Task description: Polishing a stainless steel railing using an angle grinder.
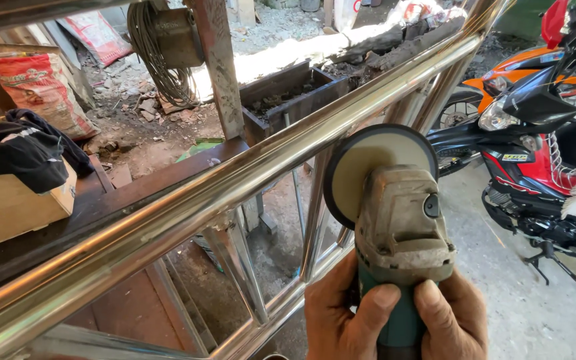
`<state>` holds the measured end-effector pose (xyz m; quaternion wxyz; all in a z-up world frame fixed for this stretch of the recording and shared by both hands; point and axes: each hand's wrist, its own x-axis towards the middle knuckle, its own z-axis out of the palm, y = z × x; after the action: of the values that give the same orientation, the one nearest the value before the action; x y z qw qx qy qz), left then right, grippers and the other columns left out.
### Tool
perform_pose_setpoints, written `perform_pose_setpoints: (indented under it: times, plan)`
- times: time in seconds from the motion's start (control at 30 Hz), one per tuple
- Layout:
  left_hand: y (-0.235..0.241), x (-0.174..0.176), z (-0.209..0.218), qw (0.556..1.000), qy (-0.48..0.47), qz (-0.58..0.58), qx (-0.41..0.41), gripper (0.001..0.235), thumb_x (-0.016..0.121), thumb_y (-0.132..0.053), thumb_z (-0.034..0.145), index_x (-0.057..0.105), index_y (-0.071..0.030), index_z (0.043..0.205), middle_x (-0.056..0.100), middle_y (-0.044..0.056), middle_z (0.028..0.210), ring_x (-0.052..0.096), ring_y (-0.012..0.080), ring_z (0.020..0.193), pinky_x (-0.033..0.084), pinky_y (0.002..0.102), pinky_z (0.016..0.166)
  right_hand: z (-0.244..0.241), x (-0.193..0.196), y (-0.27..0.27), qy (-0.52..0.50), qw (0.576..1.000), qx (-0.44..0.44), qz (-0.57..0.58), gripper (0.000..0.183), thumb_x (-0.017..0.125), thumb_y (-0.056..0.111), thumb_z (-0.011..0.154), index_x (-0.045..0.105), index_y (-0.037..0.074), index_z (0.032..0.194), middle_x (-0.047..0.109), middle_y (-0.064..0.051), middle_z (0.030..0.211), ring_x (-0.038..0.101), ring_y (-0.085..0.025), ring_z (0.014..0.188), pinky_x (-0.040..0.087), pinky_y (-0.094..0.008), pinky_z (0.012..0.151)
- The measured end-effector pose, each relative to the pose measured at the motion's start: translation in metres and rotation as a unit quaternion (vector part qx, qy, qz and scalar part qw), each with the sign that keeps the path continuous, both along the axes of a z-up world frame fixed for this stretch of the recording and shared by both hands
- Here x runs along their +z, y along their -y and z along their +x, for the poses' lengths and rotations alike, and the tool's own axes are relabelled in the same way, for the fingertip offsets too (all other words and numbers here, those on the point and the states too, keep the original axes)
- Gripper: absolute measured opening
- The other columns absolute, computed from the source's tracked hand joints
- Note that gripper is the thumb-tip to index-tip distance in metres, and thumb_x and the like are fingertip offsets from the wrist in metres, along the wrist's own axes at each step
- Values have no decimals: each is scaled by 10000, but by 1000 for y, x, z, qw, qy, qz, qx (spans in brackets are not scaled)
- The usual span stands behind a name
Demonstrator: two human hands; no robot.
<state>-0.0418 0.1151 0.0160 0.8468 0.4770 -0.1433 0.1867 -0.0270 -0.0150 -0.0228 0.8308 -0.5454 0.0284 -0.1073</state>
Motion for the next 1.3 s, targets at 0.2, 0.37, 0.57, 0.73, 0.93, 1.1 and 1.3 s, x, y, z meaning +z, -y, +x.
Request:
perform_pose_setpoints:
  times: [0.2, 0.37, 0.57, 0.73, 0.93, 1.1, 1.3]
  plan:
    - [-1, 3, -3, 1000, -8, 2, -4, 533, 663, -304, 910, 665, 92, 1266, 761, 186, 1089, 676, 203, 944, 526, 311, 845, -5, 11, -7, 17, 999, -19, -36, 588, 491, 75, 849, 554, -166, 1381, 670, -295, 1353, 620, -325, 1199, 419, -376, 1082]
    - [2, 4, -3, 1000, -10, -1, 7, 528, 667, -279, 914, 653, 90, 1291, 760, 200, 1106, 684, 204, 941, 536, 309, 825, -4, 13, -6, -29, 999, -26, -6, 602, 455, 35, 854, 531, -160, 1417, 652, -310, 1359, 600, -343, 1181, 414, -396, 1065]
    - [7, 14, 1, 999, -22, 17, 22, 515, 673, -267, 889, 676, 90, 1261, 766, 187, 1049, 696, 205, 900, 556, 311, 797, 1, 3, -5, -52, 993, -105, -23, 480, 460, 38, 929, 537, -133, 1370, 635, -273, 1347, 587, -293, 1201, 421, -384, 1101]
    - [12, 19, 2, 996, -44, 57, 52, 479, 689, -257, 864, 706, 70, 1213, 775, 149, 971, 671, 168, 811, 529, 275, 701, 7, -17, 2, -27, 995, -93, 15, 482, 486, 71, 936, 537, -96, 1384, 630, -257, 1330, 578, -284, 1182, 422, -390, 1111]
    - [22, 18, 4, 996, -45, 37, 67, 537, 693, -303, 881, 686, 82, 1255, 786, 189, 1061, 711, 211, 910, 562, 309, 796, 14, -26, 16, -30, 996, -84, 19, 441, 479, 20, 937, 546, -140, 1342, 639, -274, 1328, 586, -287, 1197, 416, -375, 1113]
    - [27, 9, 16, 997, 6, 39, 63, 476, 657, -234, 905, 653, 82, 1260, 753, 175, 1099, 683, 210, 957, 544, 337, 856, 34, -23, 34, 68, 995, 74, 24, 559, 534, 71, 885, 561, -158, 1394, 671, -283, 1327, 625, -327, 1142, 433, -378, 1040]
    - [33, 2, 22, 997, 50, 31, 58, 476, 634, -231, 949, 624, 100, 1292, 730, 179, 1143, 657, 203, 985, 517, 327, 898, 35, 4, 32, 99, 986, 132, -14, 551, 585, 110, 867, 604, -150, 1353, 728, -277, 1262, 673, -305, 1072, 477, -366, 973]
